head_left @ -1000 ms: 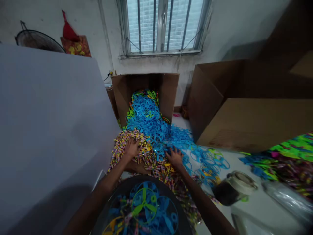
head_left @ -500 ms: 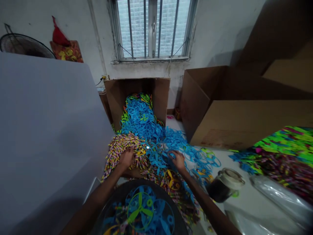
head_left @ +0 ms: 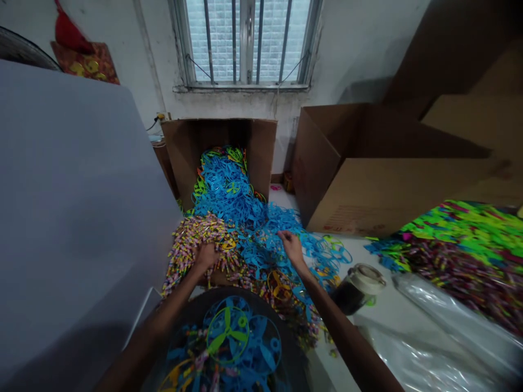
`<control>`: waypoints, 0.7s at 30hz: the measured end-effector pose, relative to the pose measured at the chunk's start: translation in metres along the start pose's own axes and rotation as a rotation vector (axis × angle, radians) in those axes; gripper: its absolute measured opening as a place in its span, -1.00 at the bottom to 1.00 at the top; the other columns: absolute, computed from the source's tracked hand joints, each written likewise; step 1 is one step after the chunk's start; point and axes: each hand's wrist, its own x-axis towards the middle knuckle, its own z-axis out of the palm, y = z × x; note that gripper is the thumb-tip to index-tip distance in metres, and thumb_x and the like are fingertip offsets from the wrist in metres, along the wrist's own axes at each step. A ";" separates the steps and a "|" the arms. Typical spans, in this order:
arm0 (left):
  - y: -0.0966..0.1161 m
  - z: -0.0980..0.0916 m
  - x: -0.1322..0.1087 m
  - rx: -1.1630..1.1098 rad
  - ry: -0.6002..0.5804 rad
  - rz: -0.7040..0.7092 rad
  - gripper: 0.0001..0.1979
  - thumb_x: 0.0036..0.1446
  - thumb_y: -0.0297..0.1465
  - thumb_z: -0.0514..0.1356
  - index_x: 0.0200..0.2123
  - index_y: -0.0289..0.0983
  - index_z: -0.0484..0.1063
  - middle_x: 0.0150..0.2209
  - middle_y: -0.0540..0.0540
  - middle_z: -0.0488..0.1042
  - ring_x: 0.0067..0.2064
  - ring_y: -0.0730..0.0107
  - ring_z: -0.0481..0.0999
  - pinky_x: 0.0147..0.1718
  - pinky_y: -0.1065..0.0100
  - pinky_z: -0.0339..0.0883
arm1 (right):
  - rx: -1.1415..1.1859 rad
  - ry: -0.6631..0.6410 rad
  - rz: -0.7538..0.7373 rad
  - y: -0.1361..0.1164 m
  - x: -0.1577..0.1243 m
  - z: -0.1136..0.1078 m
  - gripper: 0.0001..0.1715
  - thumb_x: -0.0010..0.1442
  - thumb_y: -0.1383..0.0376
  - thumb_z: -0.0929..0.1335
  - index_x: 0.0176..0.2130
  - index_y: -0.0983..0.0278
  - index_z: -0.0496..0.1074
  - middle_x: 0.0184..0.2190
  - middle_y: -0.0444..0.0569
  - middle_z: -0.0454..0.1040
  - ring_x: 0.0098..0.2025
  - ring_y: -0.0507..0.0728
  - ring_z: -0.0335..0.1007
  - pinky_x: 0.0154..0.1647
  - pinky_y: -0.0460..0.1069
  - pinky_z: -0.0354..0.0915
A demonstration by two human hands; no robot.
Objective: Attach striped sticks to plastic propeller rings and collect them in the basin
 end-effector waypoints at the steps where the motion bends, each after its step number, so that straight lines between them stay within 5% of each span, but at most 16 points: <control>1: 0.001 -0.003 -0.001 -0.059 0.004 -0.002 -0.67 0.29 -0.29 0.21 0.07 -0.31 0.40 0.04 -0.19 0.46 -0.02 0.18 0.52 -0.07 0.07 0.47 | 0.022 -0.021 0.026 -0.003 -0.002 -0.003 -0.66 0.33 0.14 0.35 -0.03 0.33 0.44 -0.08 0.01 0.50 -0.10 0.17 0.48 -0.06 0.16 0.42; 7: 0.019 -0.017 -0.021 -0.471 0.023 0.056 -0.73 0.31 -0.30 0.19 -0.01 -0.34 0.43 -0.11 -0.14 0.53 -0.16 0.30 0.57 -0.16 0.17 0.50 | 0.234 -0.062 0.163 -0.026 -0.016 -0.018 -0.80 0.28 0.19 0.39 -0.20 0.30 0.47 -0.10 0.05 0.52 0.00 0.20 0.46 0.06 0.18 0.35; 13: 0.053 -0.024 -0.080 -0.787 0.081 0.139 -0.66 0.35 -0.34 0.03 0.08 -0.35 0.43 -0.37 -0.09 0.59 -0.39 0.31 0.59 -0.44 0.35 0.47 | 0.690 -0.202 0.241 -0.063 -0.056 -0.015 -0.63 0.21 -0.03 0.35 -0.15 0.17 0.32 -0.28 -0.02 0.61 -0.23 0.25 0.60 -0.29 0.13 0.49; 18: 0.075 -0.043 -0.131 -0.870 0.184 0.260 -0.71 0.31 -0.28 0.09 -0.01 -0.24 0.49 -0.02 -0.16 0.56 -0.03 0.21 0.56 -0.05 0.27 0.44 | 0.992 -0.335 0.293 -0.102 -0.112 -0.010 -0.49 -0.02 0.08 0.54 -0.14 0.16 0.35 -0.25 -0.07 0.61 -0.25 0.21 0.61 -0.31 0.08 0.51; 21: 0.078 -0.057 -0.153 -0.963 0.116 0.337 -0.73 0.32 -0.28 0.11 -0.03 -0.23 0.49 -0.06 -0.14 0.56 -0.09 0.25 0.55 -0.10 0.31 0.43 | 1.156 -0.452 0.432 -0.118 -0.131 -0.014 -0.57 -0.10 0.20 0.59 -0.24 0.22 0.48 -0.31 -0.08 0.62 -0.27 0.18 0.60 -0.30 0.02 0.51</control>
